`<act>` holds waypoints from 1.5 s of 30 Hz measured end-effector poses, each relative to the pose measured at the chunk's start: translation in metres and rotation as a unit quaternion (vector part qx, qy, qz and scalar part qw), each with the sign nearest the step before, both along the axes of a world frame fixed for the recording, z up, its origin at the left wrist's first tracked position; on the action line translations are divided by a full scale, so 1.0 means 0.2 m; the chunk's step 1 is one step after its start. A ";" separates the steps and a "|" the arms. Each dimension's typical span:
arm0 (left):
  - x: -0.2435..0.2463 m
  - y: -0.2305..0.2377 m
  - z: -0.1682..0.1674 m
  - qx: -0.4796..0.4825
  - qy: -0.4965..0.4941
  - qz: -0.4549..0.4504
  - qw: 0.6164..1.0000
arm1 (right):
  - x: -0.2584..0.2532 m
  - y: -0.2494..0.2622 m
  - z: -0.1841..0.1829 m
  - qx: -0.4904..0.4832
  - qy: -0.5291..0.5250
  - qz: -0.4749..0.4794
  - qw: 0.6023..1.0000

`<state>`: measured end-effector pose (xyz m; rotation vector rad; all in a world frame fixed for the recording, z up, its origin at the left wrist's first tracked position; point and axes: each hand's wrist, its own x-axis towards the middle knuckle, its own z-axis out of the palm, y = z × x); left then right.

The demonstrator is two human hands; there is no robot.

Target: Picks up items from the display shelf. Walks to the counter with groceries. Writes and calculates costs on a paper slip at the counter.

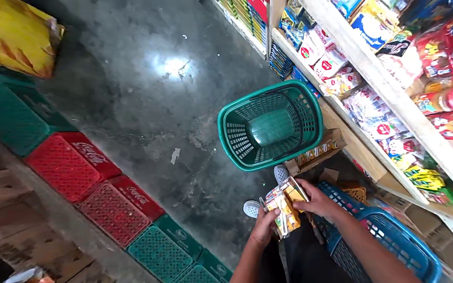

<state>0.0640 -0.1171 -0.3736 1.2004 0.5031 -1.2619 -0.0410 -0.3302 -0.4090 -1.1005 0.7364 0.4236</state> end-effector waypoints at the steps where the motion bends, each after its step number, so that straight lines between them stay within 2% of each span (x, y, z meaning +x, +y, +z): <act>1: 0.00 0.01 0.02 -0.037 0.005 0.009 0.999 | -0.02 0.00 -0.01 0.054 0.011 -0.034 0.998; 4: 0.00 0.03 0.03 -0.171 -0.002 0.046 0.984 | -0.06 0.03 -0.03 0.177 0.044 -0.123 0.975; 6: 0.01 0.03 0.02 -0.222 -0.007 0.057 0.973 | -0.03 0.05 0.01 0.199 0.047 -0.144 0.968; 8: 0.01 0.03 0.02 -0.199 -0.024 0.065 0.978 | -0.01 0.07 0.03 0.183 0.032 -0.161 0.969; 10: 0.01 0.05 0.00 -0.205 -0.023 0.067 0.976 | 0.00 0.11 0.06 0.101 0.003 -0.154 0.983; 12: 0.03 0.05 0.01 -0.305 0.000 0.065 0.950 | 0.02 0.12 0.07 -0.106 -0.036 -0.046 0.993; 14: 0.06 0.04 0.02 -0.402 0.024 0.064 0.913 | 0.04 0.09 0.06 -0.283 -0.080 0.080 0.952; 16: 0.09 0.04 0.03 -0.433 0.020 0.065 0.899 | 0.06 0.06 0.07 -0.307 -0.118 0.129 0.935; 18: 0.12 0.04 0.04 -0.440 0.015 0.074 0.895 | 0.08 -0.05 0.01 -0.262 -0.149 0.102 0.948; 20: 0.13 0.04 0.05 -0.453 0.025 0.076 0.888 | 0.07 -0.21 -0.26 -0.239 -0.067 0.046 0.968; 21: 0.13 0.05 0.05 -0.452 0.025 0.076 0.889 | 0.04 -0.29 -0.44 -0.268 0.010 0.033 0.963; 22: 0.12 0.06 0.05 -0.446 0.025 0.080 0.891 | 0.01 -0.36 -0.61 -0.321 0.092 0.062 0.940; 24: 0.11 0.09 0.04 -0.439 0.026 0.080 0.894 | 0.00 -0.47 -0.85 -0.402 0.231 0.214 0.860; 26: 0.09 0.14 0.03 -0.402 0.019 0.071 0.913 | 0.12 -0.50 -0.87 -0.378 0.303 0.347 0.803; 27: 0.08 0.16 0.04 -0.374 0.011 0.070 0.925 | 0.20 -0.49 -0.85 -0.348 0.310 0.389 0.795; 29: 0.07 0.19 0.05 -0.337 0.012 0.071 0.939 | 0.29 -0.42 -0.95 -0.300 0.291 0.405 0.813; 31: 0.06 0.21 0.05 -0.315 0.017 0.069 0.946 | 0.24 -0.30 -1.20 -0.302 0.268 0.309 0.861; 32: 0.05 0.22 0.05 -0.311 0.020 0.066 0.948 | 0.23 -0.26 -1.26 -0.301 0.267 0.253 0.880; 34: 0.03 0.25 0.05 -0.306 0.025 0.073 0.949 | 0.24 -0.22 -1.21 -0.249 0.290 0.152 0.912; 36: 0.02 0.26 0.04 -0.291 0.019 0.080 0.953 | 0.24 -0.21 -1.20 -0.201 0.325 0.128 0.915; 39: 0.00 0.27 0.03 -0.285 0.019 0.088 0.954 | 0.20 -0.20 -1.29 -0.190 0.327 0.124 0.918; 42: -0.01 0.28 0.01 -0.289 0.015 0.096 0.952 | 0.25 -0.22 -1.20 -0.163 0.322 0.129 0.924; 45: -0.01 0.30 0.03 -0.271 0.001 0.104 0.957 | 0.22 -0.26 -1.31 -0.179 0.336 0.153 0.912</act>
